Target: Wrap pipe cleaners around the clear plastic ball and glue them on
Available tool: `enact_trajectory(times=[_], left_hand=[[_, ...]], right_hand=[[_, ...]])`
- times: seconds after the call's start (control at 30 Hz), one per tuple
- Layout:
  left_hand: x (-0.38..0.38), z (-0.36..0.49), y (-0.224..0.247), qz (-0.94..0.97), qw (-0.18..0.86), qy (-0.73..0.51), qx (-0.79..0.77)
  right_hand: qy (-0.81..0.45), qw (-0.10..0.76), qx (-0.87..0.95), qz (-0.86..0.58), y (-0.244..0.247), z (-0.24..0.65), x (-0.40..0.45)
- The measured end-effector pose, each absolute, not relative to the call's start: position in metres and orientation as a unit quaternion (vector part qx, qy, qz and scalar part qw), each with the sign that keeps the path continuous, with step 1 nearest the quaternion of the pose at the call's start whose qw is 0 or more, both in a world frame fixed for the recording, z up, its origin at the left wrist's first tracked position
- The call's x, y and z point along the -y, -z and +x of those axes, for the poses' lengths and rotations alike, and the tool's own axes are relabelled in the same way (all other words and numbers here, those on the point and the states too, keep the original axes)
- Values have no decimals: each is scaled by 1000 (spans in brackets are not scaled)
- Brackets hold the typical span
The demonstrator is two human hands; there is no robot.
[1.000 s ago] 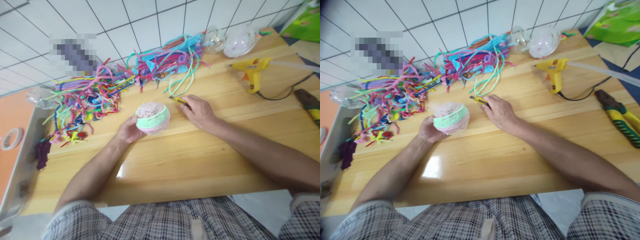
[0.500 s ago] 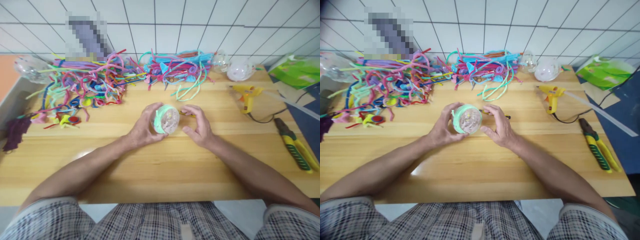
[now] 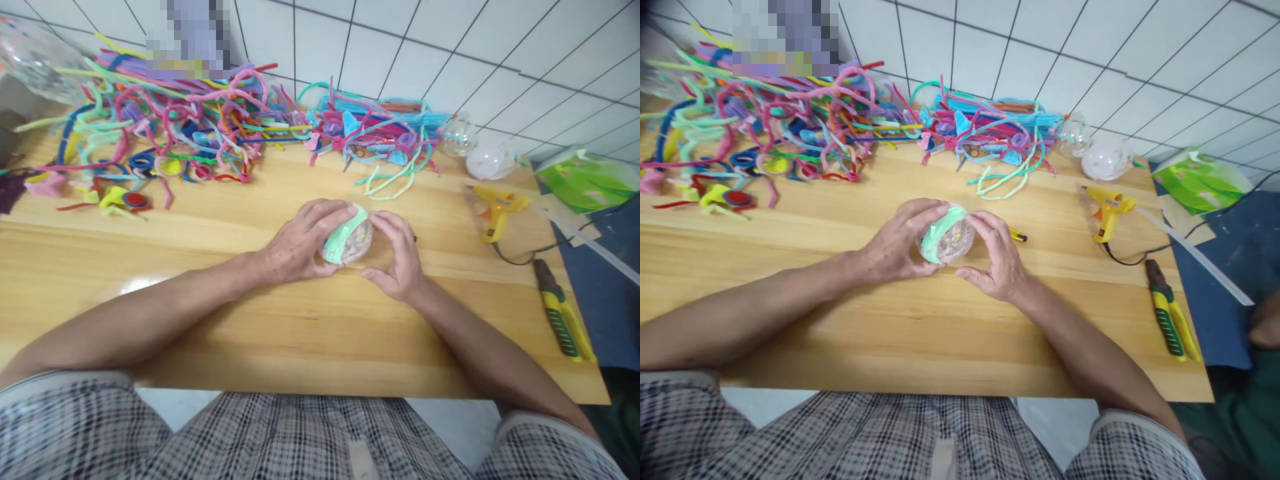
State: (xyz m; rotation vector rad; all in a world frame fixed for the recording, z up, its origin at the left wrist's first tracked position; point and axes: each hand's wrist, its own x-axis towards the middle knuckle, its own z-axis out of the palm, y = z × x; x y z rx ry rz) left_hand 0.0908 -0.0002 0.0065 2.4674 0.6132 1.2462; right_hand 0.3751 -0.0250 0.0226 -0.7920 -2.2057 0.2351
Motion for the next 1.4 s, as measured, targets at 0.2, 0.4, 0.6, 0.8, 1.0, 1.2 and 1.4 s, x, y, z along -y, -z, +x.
enact_trajectory(times=[0.2,0.4,0.6,0.8,1.0,1.2,1.4], left_hand=[[0,88,-17,734,422,-451,-283],[-3,94,-29,490,693,-428,-309],[-3,96,-31,422,750,-395,-320],[-4,93,-32,463,724,-402,-316],[-2,87,-24,526,686,-400,-304],[-1,88,-22,539,685,-407,-273],[0,90,-26,529,687,-410,-282]], right_hand=[[-114,439,832,-319,-16,374,25],[-51,456,829,-320,-23,369,27],[-20,466,829,-309,-27,363,30],[-24,465,821,-331,-18,362,31],[-54,459,818,-343,-13,362,30],[-73,458,818,-341,-10,363,31],[-76,457,817,-344,-9,362,31]])
